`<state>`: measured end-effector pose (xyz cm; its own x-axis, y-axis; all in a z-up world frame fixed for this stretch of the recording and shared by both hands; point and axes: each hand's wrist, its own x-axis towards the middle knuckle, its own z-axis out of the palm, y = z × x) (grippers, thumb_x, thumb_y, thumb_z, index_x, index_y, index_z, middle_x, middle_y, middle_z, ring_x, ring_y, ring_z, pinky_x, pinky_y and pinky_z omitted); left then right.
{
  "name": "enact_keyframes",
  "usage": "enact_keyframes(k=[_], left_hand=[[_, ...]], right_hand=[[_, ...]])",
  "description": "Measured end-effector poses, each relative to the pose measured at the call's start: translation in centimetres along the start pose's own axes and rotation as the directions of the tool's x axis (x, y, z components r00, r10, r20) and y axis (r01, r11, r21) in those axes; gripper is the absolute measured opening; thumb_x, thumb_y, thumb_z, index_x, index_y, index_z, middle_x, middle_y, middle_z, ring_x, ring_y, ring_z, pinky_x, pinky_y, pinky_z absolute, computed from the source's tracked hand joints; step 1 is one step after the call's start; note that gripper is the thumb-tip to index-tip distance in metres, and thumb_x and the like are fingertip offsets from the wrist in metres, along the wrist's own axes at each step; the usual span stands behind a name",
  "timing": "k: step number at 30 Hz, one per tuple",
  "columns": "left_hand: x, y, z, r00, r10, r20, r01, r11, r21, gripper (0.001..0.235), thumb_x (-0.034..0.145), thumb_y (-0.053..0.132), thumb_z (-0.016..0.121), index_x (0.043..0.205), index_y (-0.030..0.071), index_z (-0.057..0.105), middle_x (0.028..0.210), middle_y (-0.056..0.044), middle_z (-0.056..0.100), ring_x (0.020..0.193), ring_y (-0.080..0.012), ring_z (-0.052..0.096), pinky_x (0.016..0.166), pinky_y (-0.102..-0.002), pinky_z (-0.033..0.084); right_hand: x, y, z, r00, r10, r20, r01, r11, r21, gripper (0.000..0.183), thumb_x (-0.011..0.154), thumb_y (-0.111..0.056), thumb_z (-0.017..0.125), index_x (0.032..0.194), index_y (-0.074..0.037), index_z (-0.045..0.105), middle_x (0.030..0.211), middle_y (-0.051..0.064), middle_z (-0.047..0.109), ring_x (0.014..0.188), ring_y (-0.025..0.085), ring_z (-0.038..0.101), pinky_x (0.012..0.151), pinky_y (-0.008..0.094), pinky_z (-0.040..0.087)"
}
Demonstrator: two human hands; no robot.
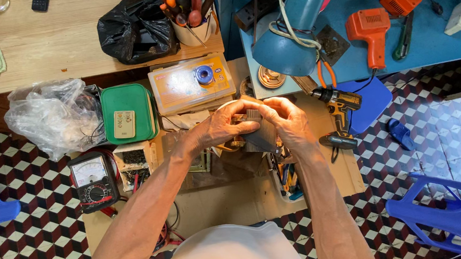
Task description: The person uses a knife and a hammer to scrape and tap a small electrical component held in the left hand. The person repeatedly scrapes the surface and taps the component with the hammer while working at a cluttered workbench.
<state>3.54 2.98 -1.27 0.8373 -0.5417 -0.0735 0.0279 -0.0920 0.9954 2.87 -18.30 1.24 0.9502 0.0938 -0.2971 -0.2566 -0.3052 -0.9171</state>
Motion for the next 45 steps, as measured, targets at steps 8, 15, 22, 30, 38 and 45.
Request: enact_keyframes(k=[8, 15, 22, 30, 38, 45], left_hand=[[-0.1, 0.4, 0.1, 0.999, 0.048, 0.025, -0.046, 0.996, -0.074, 0.039, 0.095, 0.028, 0.069, 0.13, 0.012, 0.061, 0.131, -0.005, 0.064, 0.126, -0.0181, 0.061, 0.11, -0.036, 0.048], [-0.2, 0.0, 0.2, 0.999, 0.049, 0.021, -0.048, 0.998, -0.043, 0.038, 0.096, 0.025, 0.069, 0.13, 0.012, 0.061, 0.131, -0.005, 0.065, 0.126, -0.0177, 0.061, 0.108, -0.036, 0.048], [0.1, -0.2, 0.1, 0.996, -0.011, 0.087, 0.031, 0.973, -0.229, 0.039, 0.097, 0.023, 0.068, 0.133, 0.012, 0.057, 0.13, -0.004, 0.063, 0.123, -0.0176, 0.061, 0.102, -0.034, 0.053], [0.1, 0.1, 0.0, 0.992, -0.113, 0.061, 0.117, 0.991, -0.057, 0.043, 0.095, 0.029, 0.068, 0.134, 0.014, 0.058, 0.127, -0.005, 0.064, 0.12, -0.0167, 0.059, 0.099, -0.034, 0.05], [0.5, -0.9, -0.1, 0.993, 0.01, 0.115, 0.005, 0.992, -0.129, 0.041, 0.098, 0.031, 0.067, 0.132, 0.01, 0.058, 0.129, -0.003, 0.06, 0.12, -0.0148, 0.058, 0.103, -0.033, 0.05], [0.3, -1.3, 0.1, 0.995, -0.056, 0.083, 0.061, 0.997, -0.052, 0.049, 0.094, 0.038, 0.065, 0.134, 0.011, 0.06, 0.127, -0.004, 0.062, 0.119, -0.015, 0.059, 0.102, -0.033, 0.05]], right_hand=[[-0.9, 0.6, 1.6, 0.994, -0.016, -0.106, 0.039, 0.975, 0.219, 0.023, 0.095, -0.02, 0.073, 0.113, -0.005, 0.072, 0.116, 0.009, 0.072, 0.103, 0.014, 0.063, 0.089, 0.029, 0.05], [-0.9, 1.6, 2.1, 0.968, -0.185, -0.172, 0.219, 0.955, 0.203, 0.019, 0.092, -0.017, 0.075, 0.108, -0.006, 0.073, 0.145, 0.012, 0.061, 0.121, 0.016, 0.063, 0.098, 0.029, 0.051], [-0.6, 1.2, 1.8, 0.991, -0.067, -0.114, 0.093, 0.965, 0.244, 0.023, 0.097, -0.019, 0.074, 0.114, -0.005, 0.069, 0.113, 0.01, 0.07, 0.102, 0.014, 0.061, 0.089, 0.028, 0.049], [-2.8, 0.1, -1.3, 0.985, -0.004, -0.174, 0.01, 0.999, 0.035, 0.041, 0.099, -0.042, 0.062, 0.119, -0.007, 0.069, 0.111, 0.005, 0.068, 0.105, 0.013, 0.061, 0.098, 0.032, 0.047], [-13.1, 13.8, -8.5, 0.79, 0.175, -0.588, -0.328, 0.93, -0.165, 0.04, 0.1, -0.034, 0.063, 0.124, -0.003, 0.071, 0.115, 0.019, 0.072, 0.109, 0.03, 0.065, 0.095, 0.039, 0.051], [-14.6, 26.0, -4.8, 0.88, 0.058, -0.472, -0.342, 0.766, -0.544, 0.051, 0.087, -0.032, 0.072, 0.128, -0.002, 0.063, 0.126, 0.023, 0.066, 0.118, 0.041, 0.06, 0.1, 0.047, 0.048]])
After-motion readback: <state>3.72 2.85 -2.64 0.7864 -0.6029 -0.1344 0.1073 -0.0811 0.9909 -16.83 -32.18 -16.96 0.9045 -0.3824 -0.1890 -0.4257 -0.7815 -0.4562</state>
